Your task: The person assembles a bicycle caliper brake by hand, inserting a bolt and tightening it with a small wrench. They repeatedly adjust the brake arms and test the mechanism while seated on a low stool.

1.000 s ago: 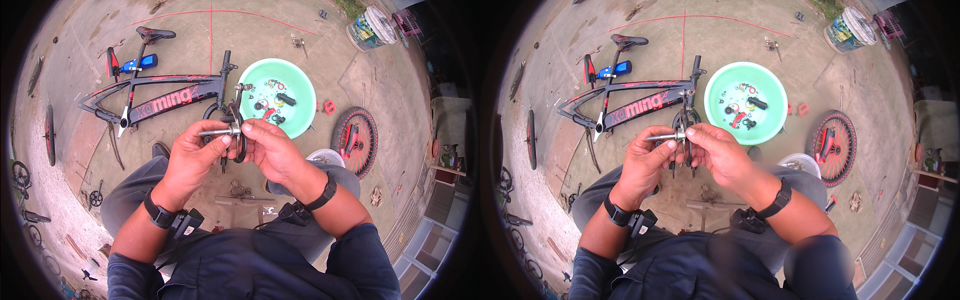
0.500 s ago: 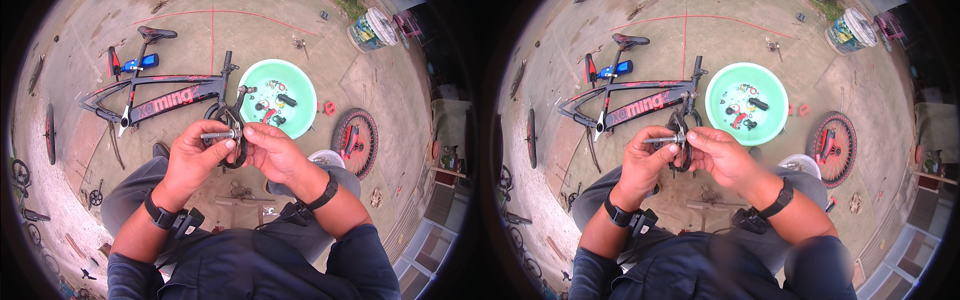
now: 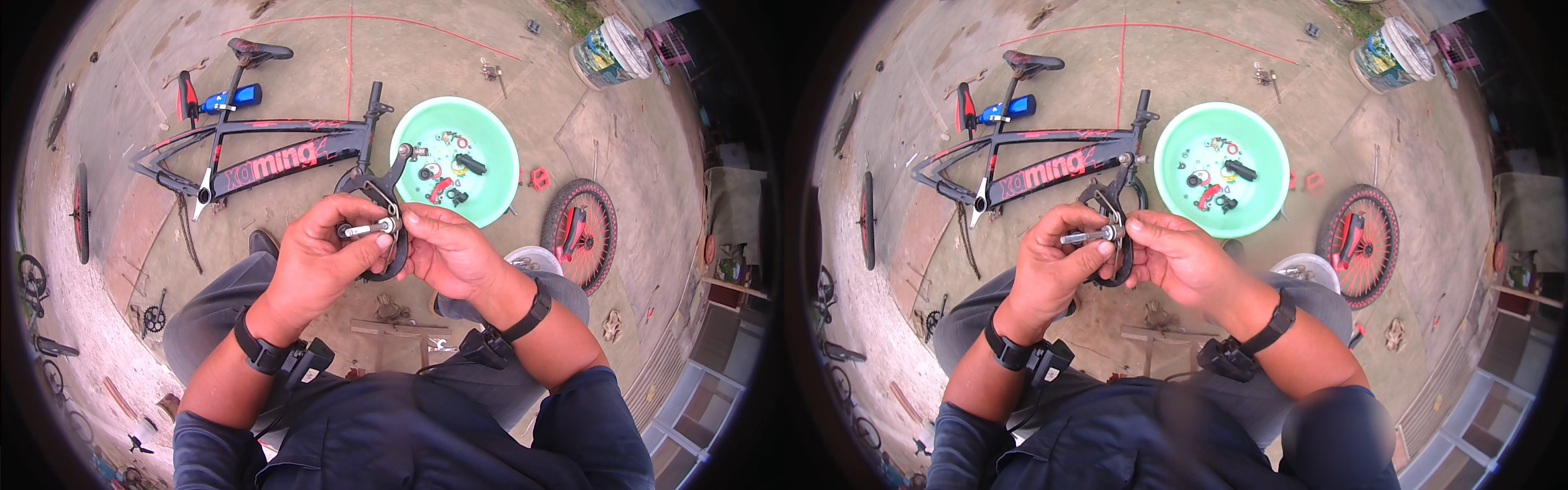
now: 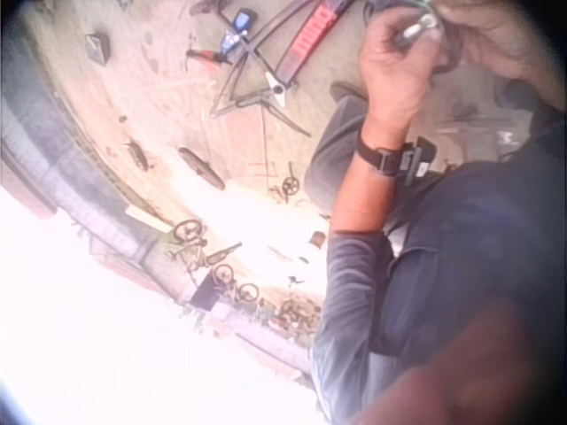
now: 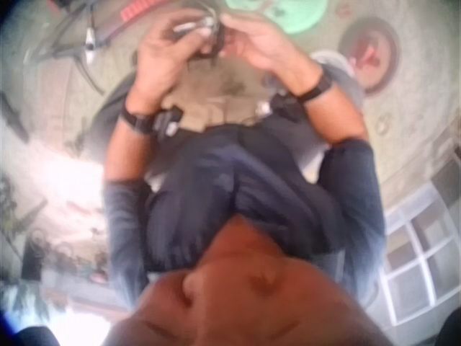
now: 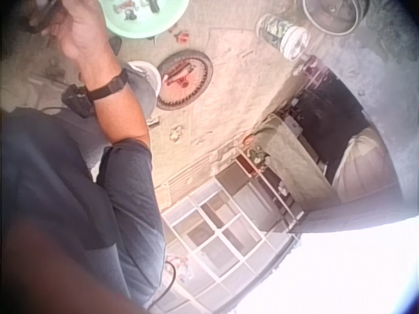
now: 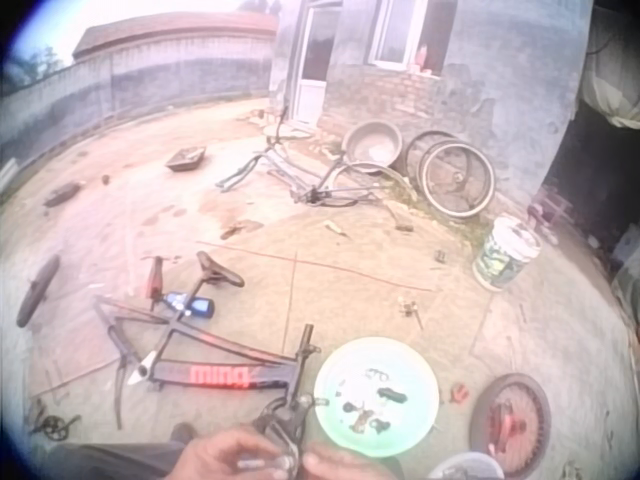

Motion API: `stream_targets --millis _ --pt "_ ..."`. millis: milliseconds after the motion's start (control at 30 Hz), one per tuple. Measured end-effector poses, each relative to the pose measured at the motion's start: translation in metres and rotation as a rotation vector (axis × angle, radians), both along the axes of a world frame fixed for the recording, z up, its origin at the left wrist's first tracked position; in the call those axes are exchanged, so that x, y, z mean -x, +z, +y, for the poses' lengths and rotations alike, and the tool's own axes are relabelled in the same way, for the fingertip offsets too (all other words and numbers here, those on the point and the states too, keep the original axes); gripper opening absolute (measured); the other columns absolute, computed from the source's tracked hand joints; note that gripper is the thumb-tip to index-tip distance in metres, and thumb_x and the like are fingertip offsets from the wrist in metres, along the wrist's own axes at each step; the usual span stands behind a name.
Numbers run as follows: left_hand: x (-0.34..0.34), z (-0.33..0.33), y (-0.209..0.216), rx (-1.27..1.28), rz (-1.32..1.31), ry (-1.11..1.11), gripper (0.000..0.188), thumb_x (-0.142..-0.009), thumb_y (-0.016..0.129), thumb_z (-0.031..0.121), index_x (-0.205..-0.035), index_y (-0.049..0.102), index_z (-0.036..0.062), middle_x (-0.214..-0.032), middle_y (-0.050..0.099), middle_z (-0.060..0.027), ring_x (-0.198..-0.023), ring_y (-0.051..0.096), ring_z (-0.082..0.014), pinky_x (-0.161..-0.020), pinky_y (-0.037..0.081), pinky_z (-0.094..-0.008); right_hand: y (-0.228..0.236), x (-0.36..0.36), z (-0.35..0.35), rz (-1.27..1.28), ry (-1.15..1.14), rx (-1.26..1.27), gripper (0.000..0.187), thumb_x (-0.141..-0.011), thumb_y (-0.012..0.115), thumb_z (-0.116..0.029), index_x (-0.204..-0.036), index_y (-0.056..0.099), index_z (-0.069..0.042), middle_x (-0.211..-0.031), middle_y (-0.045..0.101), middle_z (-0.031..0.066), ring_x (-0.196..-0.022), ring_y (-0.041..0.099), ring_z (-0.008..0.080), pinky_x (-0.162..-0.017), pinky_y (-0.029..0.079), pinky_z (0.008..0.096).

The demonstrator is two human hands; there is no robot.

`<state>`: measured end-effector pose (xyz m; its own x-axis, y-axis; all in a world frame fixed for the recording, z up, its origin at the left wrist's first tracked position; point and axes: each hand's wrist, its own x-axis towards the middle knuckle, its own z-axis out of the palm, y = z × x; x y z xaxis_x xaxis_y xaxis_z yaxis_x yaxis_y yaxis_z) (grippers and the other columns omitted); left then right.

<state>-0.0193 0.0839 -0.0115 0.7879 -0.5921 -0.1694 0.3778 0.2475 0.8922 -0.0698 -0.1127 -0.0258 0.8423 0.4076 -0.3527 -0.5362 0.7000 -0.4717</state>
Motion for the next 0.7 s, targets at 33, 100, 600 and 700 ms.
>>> stream_targets --millis 33,100,600,700 --pt "0.000 0.001 0.001 0.005 -0.005 0.002 0.027 -0.092 0.066 -0.009 -0.117 0.062 0.0008 -0.094 0.065 -0.0053 -0.078 0.064 -0.0101 -0.068 0.053 -0.0252 0.000 0.000 0.000 -0.004 0.003 -0.014 0.031 -0.108 0.047 -0.027 -0.116 0.062 -0.001 -0.101 0.071 0.0145 -0.089 0.071 0.0219 -0.070 0.058 0.0306" --pt "0.000 0.002 0.002 -0.016 -0.020 -0.014 0.027 -0.091 0.067 -0.010 -0.116 0.063 0.0012 -0.094 0.063 -0.0039 -0.078 0.064 -0.0095 -0.068 0.053 -0.0245 -0.001 0.001 0.000 -0.014 0.008 -0.036 0.031 -0.108 0.047 -0.027 -0.119 0.060 0.000 -0.101 0.071 0.0146 -0.091 0.072 0.0224 -0.072 0.058 0.0308" --pt "-0.002 0.007 0.011 -0.129 -0.244 -0.071 0.030 -0.085 0.076 -0.004 -0.113 0.071 0.0064 -0.086 0.049 0.0038 -0.074 0.048 -0.0015 -0.061 0.039 -0.0185 0.011 0.003 -0.005 -0.130 0.056 0.093 0.037 -0.106 0.053 -0.031 -0.124 0.059 0.001 -0.105 0.070 0.0104 -0.095 0.070 0.0171 -0.076 0.054 0.0287" --pt "-0.002 0.007 0.011 -0.156 -0.303 -0.060 0.030 -0.085 0.076 -0.004 -0.112 0.072 0.0070 -0.085 0.049 0.0038 -0.071 0.047 -0.0017 -0.059 0.037 -0.0192 0.013 0.003 -0.007 -0.149 0.070 0.119 0.037 -0.106 0.053 -0.031 -0.124 0.059 0.001 -0.105 0.070 0.0102 -0.095 0.069 0.0159 -0.076 0.054 0.0287"
